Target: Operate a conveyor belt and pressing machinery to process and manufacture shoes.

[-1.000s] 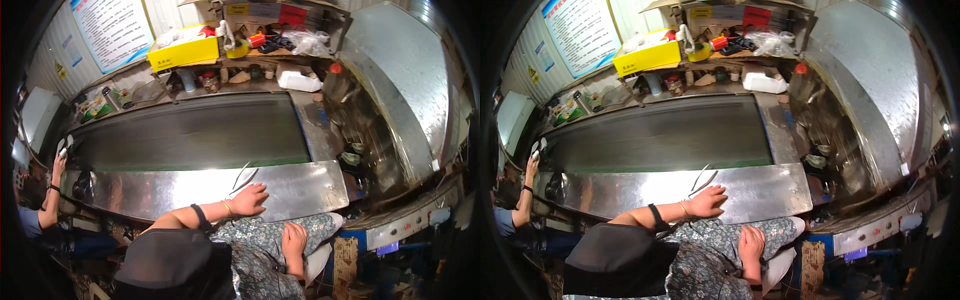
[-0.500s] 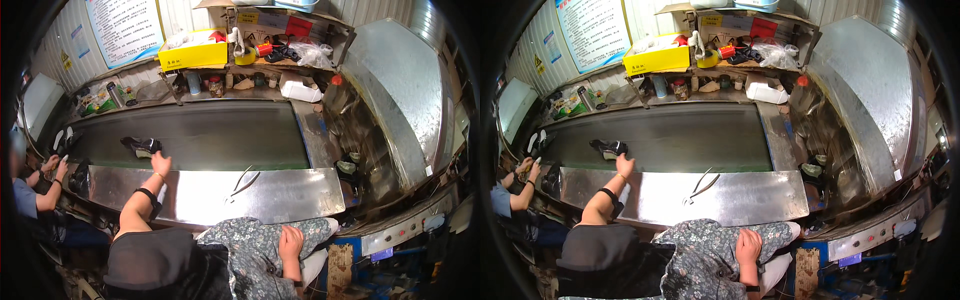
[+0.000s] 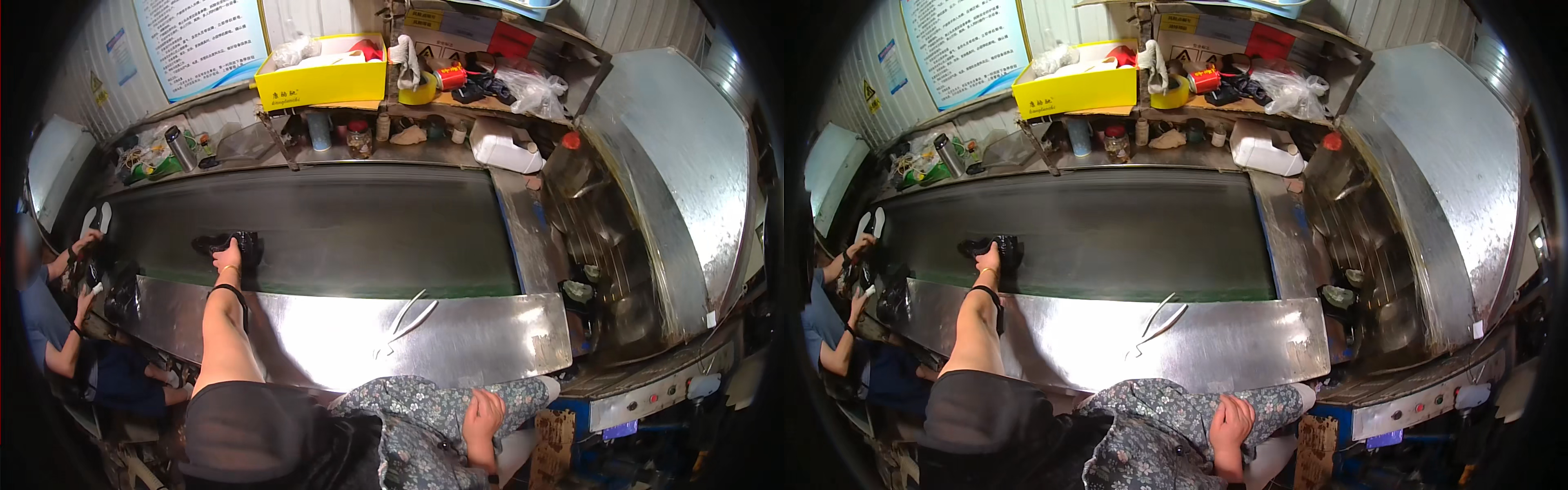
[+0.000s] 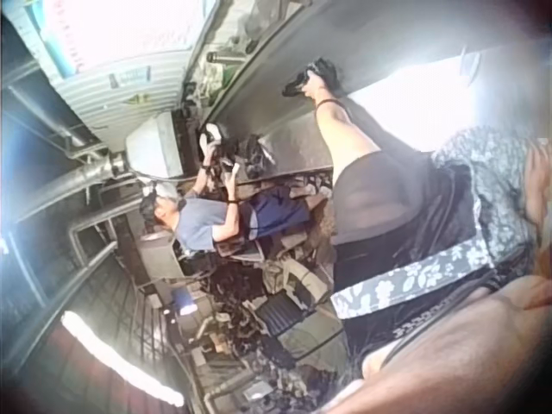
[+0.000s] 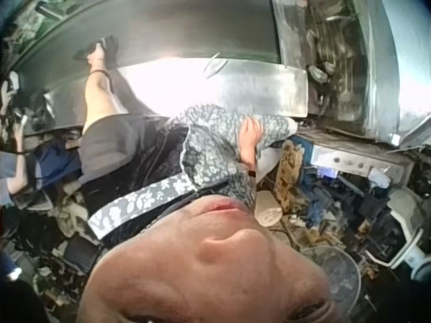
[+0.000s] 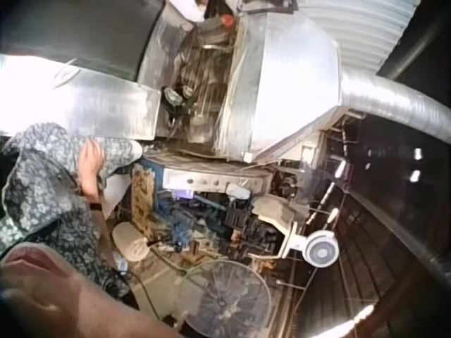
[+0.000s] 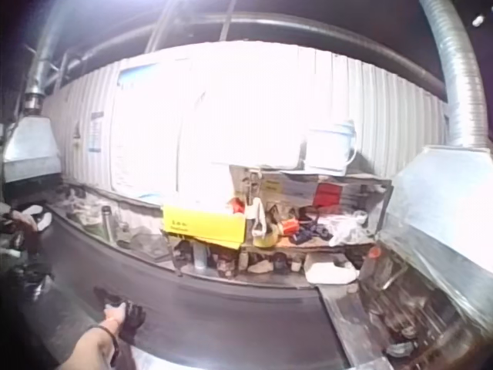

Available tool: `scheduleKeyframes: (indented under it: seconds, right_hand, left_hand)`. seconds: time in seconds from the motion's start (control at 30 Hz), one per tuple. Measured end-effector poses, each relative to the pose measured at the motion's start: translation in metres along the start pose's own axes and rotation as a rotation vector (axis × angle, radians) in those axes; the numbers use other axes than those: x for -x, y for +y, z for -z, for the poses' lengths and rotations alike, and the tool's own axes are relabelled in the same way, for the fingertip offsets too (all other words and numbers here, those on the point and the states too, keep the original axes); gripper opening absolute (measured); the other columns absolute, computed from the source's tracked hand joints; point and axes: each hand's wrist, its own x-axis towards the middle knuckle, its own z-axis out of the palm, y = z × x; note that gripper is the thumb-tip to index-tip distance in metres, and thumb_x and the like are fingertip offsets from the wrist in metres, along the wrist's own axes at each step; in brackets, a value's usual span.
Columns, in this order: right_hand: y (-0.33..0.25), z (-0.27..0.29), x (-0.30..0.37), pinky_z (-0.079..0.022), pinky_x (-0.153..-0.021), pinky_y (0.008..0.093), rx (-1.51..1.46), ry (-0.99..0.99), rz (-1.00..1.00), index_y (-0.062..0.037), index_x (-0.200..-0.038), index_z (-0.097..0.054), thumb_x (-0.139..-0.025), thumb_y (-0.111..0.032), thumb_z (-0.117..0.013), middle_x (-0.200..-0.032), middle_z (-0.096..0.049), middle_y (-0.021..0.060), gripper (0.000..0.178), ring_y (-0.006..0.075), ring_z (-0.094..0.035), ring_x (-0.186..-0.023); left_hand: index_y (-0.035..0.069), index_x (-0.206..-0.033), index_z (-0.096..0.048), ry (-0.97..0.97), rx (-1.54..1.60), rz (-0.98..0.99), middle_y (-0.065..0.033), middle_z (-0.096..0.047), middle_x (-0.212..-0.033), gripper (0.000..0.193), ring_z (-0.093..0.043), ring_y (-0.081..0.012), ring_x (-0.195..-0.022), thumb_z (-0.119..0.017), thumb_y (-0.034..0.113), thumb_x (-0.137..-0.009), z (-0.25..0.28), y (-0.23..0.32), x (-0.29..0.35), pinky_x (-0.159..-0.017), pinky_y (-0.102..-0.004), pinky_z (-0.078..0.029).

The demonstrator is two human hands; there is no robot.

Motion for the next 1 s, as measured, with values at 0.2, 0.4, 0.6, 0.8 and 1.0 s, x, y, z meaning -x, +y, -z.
scheduleKeyframes:
  seconds: [0.2, 0.4, 0.6, 0.8, 1.0]
  right_hand:
    - [0.002, -0.003, -0.003, -0.046, -0.087, 0.0456, 0.069, 0.015, 0.026, -0.0023, -0.094, -0.07, -0.085, -0.007, -0.061, -0.091, -0.07, 0.013, 0.014, 0.0315, -0.065, -0.093]
    - [0.004, -0.012, -0.012, -0.045, -0.091, 0.0463, 0.017, 0.001, 0.022, -0.0042, -0.098, -0.071, -0.086, -0.009, -0.06, -0.099, -0.069, 0.0134, 0.016, 0.0337, -0.063, -0.097]
    - [-0.002, -0.006, -0.011, -0.045, -0.09, 0.0446, 0.011, 0.043, 0.023, -0.0052, -0.097, -0.071, -0.086, -0.009, -0.06, -0.097, -0.07, 0.0125, 0.015, 0.0323, -0.063, -0.096]
    - [0.005, 0.006, 0.001, -0.047, -0.086, 0.0423, -0.043, 0.04, 0.052, -0.004, -0.096, -0.072, -0.086, -0.012, -0.063, -0.094, -0.071, 0.0119, 0.016, 0.0315, -0.065, -0.092]
    - [0.0, 0.053, -0.023, -0.047, -0.099, 0.0353, -0.438, -0.05, -0.326, 0.0008, -0.124, -0.062, -0.097, -0.015, -0.059, -0.119, -0.067, 0.0157, 0.031, 0.0235, -0.062, -0.117]
  left_hand:
    - [0.007, -0.14, -0.051, -0.34, -0.019, -0.901, -0.0222, -0.062, -0.127, 0.071, -0.059, -0.04, -0.118, -0.073, 0.037, -0.079, 0.023, 0.045, 0.079, -0.104, -0.0424, -0.044]
    - [0.005, -0.139, -0.047, -0.24, -0.316, -0.585, -0.0218, -0.056, -0.133, 0.088, -0.056, -0.0391, -0.121, -0.084, 0.035, -0.065, 0.032, 0.021, 0.005, -0.103, -0.0419, -0.047]
    - [-0.001, -0.112, -0.056, 0.016, -0.337, -0.567, -0.0234, -0.064, -0.11, 0.052, -0.062, -0.0415, -0.106, -0.072, 0.023, -0.068, -0.005, 0.009, 0.088, -0.096, -0.0444, -0.051]
    - [-0.008, -0.096, -0.065, -0.919, 0.162, -0.349, -0.0146, -0.07, -0.086, 0.036, -0.069, -0.0253, -0.076, -0.074, 0.018, -0.072, 0.04, 0.034, 0.135, -0.072, -0.0365, -0.058]
    - [-0.006, -0.131, -0.051, -1.985, 0.516, -0.166, -0.0199, -0.065, -0.118, 0.072, -0.067, -0.0312, -0.104, -0.073, 0.014, -0.065, 0.081, 0.03, 0.324, -0.098, -0.0415, -0.052]
